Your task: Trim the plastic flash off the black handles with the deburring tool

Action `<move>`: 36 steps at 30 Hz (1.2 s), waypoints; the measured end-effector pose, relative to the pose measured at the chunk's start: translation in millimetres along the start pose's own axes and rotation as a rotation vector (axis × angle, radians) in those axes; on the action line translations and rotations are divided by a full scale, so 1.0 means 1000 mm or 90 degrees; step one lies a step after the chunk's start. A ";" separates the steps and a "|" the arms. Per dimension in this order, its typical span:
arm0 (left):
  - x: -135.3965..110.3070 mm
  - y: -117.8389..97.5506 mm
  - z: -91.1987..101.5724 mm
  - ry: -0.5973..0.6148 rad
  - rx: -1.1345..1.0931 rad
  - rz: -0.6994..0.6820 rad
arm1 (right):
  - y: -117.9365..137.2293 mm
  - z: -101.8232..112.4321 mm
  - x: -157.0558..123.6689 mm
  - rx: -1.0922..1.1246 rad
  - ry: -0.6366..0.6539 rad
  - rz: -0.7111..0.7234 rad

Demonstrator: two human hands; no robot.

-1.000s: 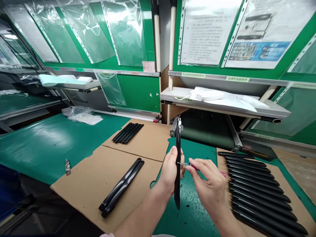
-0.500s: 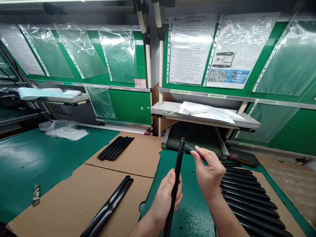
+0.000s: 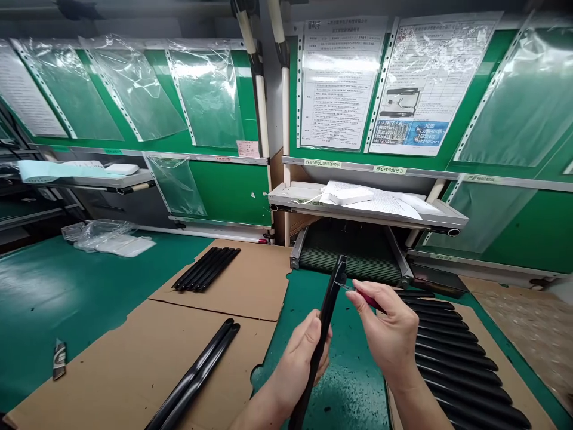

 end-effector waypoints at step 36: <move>0.003 -0.092 0.088 -0.369 -0.140 -0.432 | -0.004 -0.058 -0.096 0.170 0.476 -0.319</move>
Point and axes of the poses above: each hand's wrist, its own x-axis towards the middle knuckle, its own z-axis out of the back of the hand, y = z × x, the point moved 9 cm from there along x, towards the middle knuckle, and after that the axes turned 9 degrees about -y, right-handed, at the moved point
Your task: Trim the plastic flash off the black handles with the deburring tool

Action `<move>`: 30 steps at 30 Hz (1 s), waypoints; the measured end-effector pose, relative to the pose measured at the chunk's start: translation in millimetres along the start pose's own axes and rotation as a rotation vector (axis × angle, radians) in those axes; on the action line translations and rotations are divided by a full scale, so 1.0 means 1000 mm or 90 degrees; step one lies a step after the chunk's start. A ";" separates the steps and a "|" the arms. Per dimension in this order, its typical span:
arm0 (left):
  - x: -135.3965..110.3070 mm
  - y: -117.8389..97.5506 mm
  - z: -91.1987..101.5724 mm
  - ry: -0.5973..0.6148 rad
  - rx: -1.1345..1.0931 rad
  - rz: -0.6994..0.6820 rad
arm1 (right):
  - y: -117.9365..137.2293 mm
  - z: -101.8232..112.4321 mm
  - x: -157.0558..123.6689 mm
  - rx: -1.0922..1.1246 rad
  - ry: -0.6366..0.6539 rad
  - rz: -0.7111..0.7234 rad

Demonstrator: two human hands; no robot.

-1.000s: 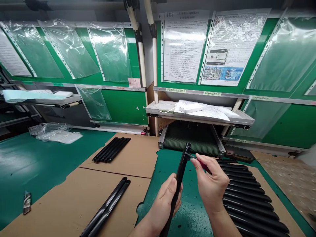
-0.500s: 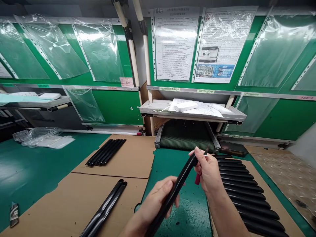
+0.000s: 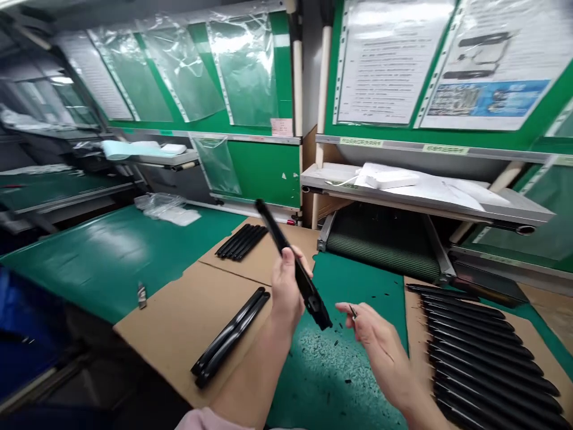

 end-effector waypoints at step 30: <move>-0.022 0.039 -0.021 0.281 0.129 0.248 | 0.040 -0.010 -0.017 -0.444 -0.029 0.330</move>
Point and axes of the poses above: each hand's wrist, its own x-axis towards the middle knuckle, its own z-axis out of the back of the hand, y = z × x, the point moved 9 cm from there along x, towards the middle knuckle, and after that the axes turned 9 degrees about -y, right-handed, at the moved point
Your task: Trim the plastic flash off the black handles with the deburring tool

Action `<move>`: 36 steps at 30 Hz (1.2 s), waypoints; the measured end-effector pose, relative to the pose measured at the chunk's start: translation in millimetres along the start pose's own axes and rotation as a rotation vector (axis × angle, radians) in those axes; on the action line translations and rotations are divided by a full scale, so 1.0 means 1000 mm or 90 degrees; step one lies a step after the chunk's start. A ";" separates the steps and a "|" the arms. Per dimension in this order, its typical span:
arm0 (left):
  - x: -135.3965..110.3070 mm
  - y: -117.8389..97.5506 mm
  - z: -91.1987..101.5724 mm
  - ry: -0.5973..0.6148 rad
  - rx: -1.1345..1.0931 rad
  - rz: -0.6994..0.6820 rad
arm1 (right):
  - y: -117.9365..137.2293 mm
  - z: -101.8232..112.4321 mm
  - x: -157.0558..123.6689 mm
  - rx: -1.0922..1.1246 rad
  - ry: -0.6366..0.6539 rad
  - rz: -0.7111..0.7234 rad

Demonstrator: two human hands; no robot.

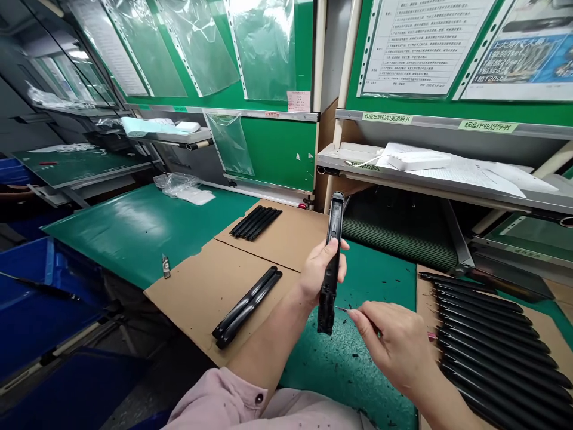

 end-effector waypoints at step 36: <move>-0.014 0.007 -0.046 0.181 0.040 0.018 | -0.029 -0.076 -0.057 0.757 0.331 -0.460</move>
Point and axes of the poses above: each hand's wrist, its own x-axis towards the middle knuckle, its own z-axis out of the back of the hand, y = z × x, the point moved 9 cm from there along x, towards the middle knuckle, and after that the axes turned 9 degrees about -y, right-handed, at the moved point
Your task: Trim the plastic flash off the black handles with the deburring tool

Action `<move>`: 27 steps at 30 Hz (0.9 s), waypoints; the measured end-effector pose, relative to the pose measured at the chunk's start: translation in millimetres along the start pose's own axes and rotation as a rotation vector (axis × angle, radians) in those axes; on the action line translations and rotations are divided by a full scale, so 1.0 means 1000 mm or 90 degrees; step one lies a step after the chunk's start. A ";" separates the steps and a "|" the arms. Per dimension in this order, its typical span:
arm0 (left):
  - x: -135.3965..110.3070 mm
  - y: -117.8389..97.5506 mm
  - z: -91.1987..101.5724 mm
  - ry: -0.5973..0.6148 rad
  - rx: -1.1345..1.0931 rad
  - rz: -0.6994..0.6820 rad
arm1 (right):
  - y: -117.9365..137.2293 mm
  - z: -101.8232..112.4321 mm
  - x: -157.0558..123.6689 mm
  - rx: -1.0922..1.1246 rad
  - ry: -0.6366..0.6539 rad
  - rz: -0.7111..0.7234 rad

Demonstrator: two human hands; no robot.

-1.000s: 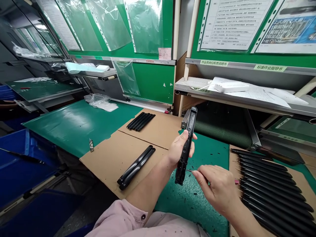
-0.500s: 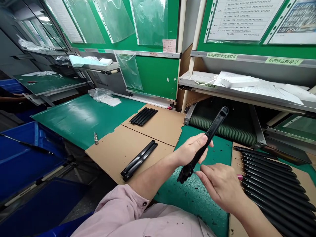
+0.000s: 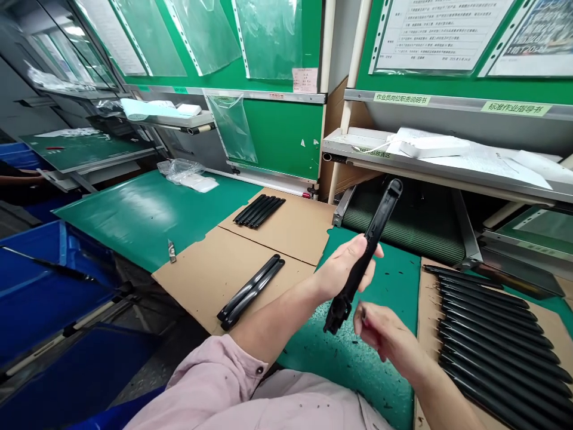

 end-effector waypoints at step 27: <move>-0.034 0.041 -0.012 -0.071 0.025 0.151 | 0.164 0.087 -0.046 -0.890 -0.783 0.636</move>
Point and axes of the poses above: each hand's wrist, its own x-axis towards the middle knuckle, its own z-axis out of the back of the hand, y = z × x, the point moved 9 cm from there along x, towards the middle knuckle, and after that the axes turned 9 degrees about -y, right-handed, at the moved point
